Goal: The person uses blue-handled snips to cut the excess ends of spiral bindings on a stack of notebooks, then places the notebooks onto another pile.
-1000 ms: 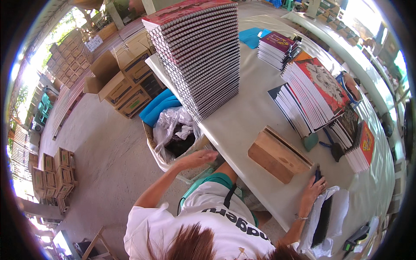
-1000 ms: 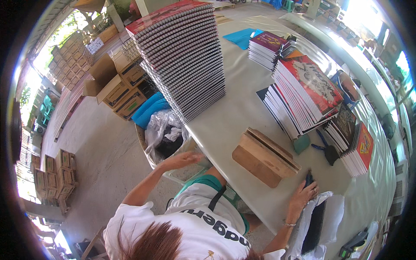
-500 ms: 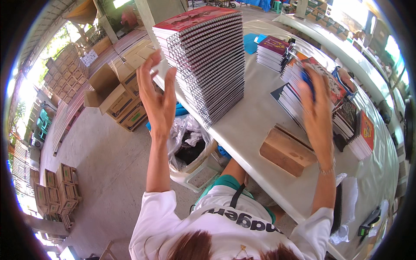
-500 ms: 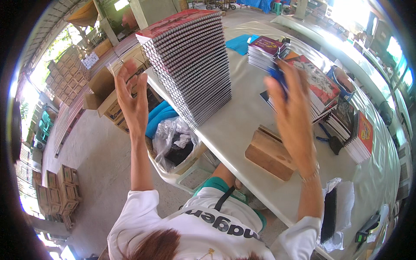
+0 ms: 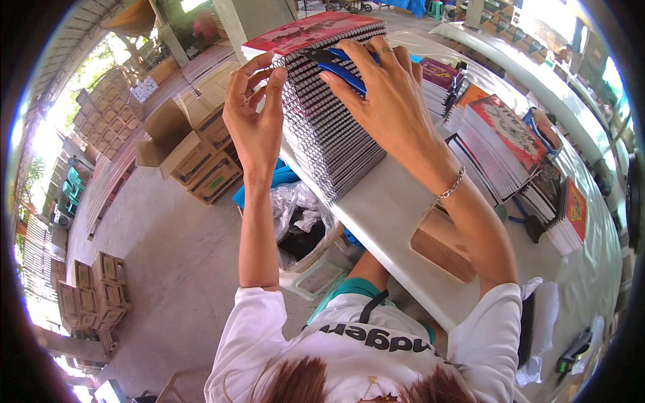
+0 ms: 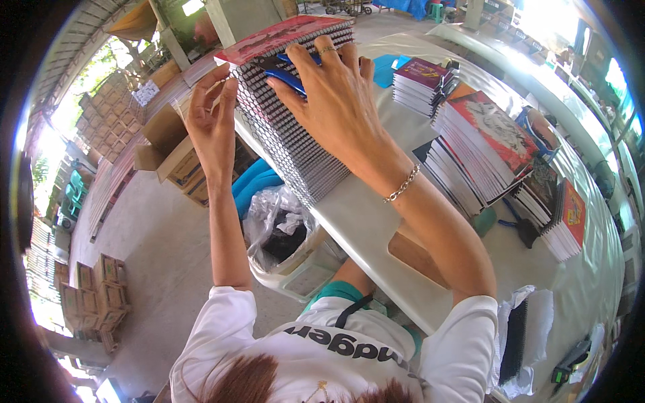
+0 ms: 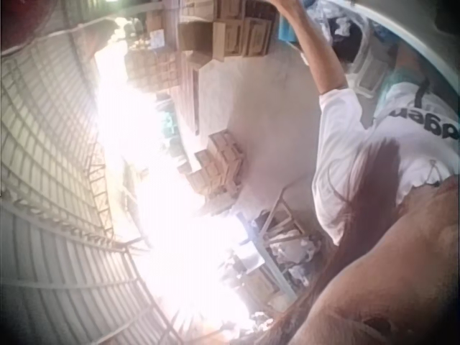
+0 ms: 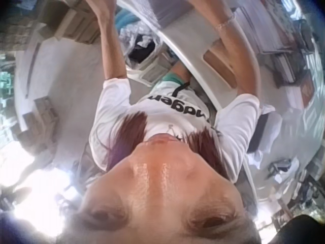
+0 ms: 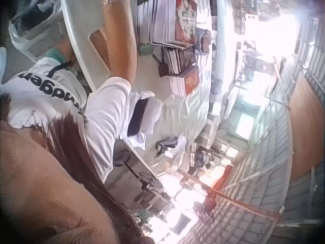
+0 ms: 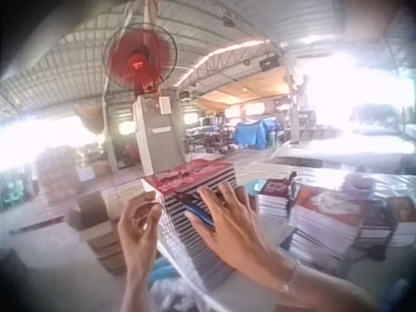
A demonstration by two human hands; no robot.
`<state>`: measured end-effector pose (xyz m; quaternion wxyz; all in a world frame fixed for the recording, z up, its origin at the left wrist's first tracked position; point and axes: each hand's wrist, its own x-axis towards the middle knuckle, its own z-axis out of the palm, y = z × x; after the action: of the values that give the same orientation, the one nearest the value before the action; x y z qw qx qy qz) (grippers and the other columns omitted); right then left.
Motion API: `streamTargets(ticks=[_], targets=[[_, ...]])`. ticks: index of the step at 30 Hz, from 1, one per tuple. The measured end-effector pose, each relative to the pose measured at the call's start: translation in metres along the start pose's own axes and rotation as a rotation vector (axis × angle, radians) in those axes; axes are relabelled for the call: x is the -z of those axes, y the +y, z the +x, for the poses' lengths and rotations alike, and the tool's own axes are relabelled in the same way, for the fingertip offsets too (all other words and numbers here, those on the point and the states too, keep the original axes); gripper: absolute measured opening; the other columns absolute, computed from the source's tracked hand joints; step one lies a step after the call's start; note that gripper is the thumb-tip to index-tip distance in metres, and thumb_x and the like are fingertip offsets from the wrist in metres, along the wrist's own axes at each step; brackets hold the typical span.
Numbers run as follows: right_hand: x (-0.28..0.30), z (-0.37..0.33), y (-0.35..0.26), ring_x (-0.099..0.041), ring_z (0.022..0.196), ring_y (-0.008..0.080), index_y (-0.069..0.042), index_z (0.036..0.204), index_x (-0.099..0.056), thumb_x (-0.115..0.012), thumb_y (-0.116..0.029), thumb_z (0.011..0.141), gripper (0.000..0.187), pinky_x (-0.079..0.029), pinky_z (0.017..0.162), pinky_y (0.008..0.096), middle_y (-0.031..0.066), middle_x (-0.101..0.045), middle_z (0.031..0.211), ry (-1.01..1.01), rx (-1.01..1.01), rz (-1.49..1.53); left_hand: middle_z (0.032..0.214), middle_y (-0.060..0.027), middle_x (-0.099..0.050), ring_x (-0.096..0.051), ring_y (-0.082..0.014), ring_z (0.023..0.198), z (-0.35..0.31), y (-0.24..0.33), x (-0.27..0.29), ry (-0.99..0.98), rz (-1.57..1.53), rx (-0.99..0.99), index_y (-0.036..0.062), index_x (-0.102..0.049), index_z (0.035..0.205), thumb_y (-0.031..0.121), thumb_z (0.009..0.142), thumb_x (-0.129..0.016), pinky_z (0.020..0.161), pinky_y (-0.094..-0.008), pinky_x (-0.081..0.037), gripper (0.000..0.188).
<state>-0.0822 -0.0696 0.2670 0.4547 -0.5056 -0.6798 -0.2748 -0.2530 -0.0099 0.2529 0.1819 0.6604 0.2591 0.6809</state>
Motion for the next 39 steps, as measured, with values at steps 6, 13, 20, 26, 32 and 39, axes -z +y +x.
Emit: streamTargets(ticks=[6, 13, 20, 26, 32, 39], targets=[[-0.005, 0.001, 0.003, -0.052, 0.106, 0.0362, -0.007, 0.117, -0.061, -0.066, -0.036, 0.088, 0.041, -0.041, 0.085, 0.0518, 0.0169, -0.055, 0.118, 0.017, 0.009, 0.024, 0.098, -0.0087, -0.069, -0.064, -0.014, 0.094, 0.005, -0.006, 0.001, -0.007, -0.042, 0.032, 0.0024, -0.069, 0.111, 0.024, 0.091, -0.068, 0.083, -0.0294, -0.052, 0.03], [-0.001, 0.002, 0.002, -0.054, 0.101, 0.0346, -0.008, 0.114, -0.064, -0.067, -0.036, 0.087, 0.039, -0.042, 0.085, 0.0498, 0.0148, -0.057, 0.116, -0.03, -0.01, 0.04, 0.094, -0.0084, -0.07, -0.063, -0.0123, 0.092, 0.005, -0.008, 0.0, -0.002, -0.038, 0.041, 0.0015, -0.07, 0.11, 0.025, 0.092, -0.068, 0.081, -0.0275, -0.05, 0.029], [-0.003, 0.002, -0.002, -0.055, 0.099, 0.0342, -0.008, 0.111, -0.065, -0.068, -0.036, 0.086, 0.037, -0.042, 0.085, 0.0511, 0.0147, -0.059, 0.113, -0.003, 0.023, -0.018, 0.094, -0.0089, -0.071, -0.063, -0.0111, 0.089, 0.002, -0.009, -0.002, 0.036, -0.076, 0.047, 0.0014, -0.07, 0.11, 0.025, 0.091, -0.068, 0.08, -0.0263, -0.049, 0.031], [-0.006, 0.004, -0.003, -0.057, 0.096, 0.0345, -0.008, 0.108, -0.066, -0.066, -0.037, 0.087, 0.036, -0.043, 0.085, 0.0523, 0.0157, -0.061, 0.11, -0.01, 0.021, -0.01, 0.092, -0.0079, -0.071, -0.063, -0.0101, 0.087, 0.0, -0.01, -0.005, 0.053, -0.097, 0.025, 0.0012, -0.07, 0.11, 0.023, 0.091, -0.068, 0.078, -0.0248, -0.049, 0.029], [-0.008, 0.011, -0.001, -0.061, 0.097, 0.0339, -0.008, 0.104, -0.066, -0.065, -0.039, 0.088, 0.034, -0.046, 0.084, 0.0504, 0.016, -0.065, 0.104, 0.015, 0.07, 0.004, 0.093, -0.0064, -0.071, -0.062, -0.0084, 0.087, 0.001, -0.01, -0.005, 0.053, -0.113, 0.064, 0.0016, -0.07, 0.11, 0.02, 0.092, -0.068, 0.078, -0.0225, -0.049, 0.026], [-0.014, 0.016, 0.003, -0.068, 0.073, 0.0304, -0.006, 0.094, -0.064, -0.063, -0.039, 0.09, 0.033, -0.054, 0.064, 0.0433, 0.0116, -0.066, 0.077, -0.028, 0.096, -0.04, 0.093, -0.0054, -0.07, -0.061, -0.008, 0.086, 0.001, -0.011, -0.007, 0.058, -0.153, 0.031, 0.0015, -0.07, 0.11, 0.019, 0.092, -0.067, 0.078, -0.0221, -0.049, 0.025]])
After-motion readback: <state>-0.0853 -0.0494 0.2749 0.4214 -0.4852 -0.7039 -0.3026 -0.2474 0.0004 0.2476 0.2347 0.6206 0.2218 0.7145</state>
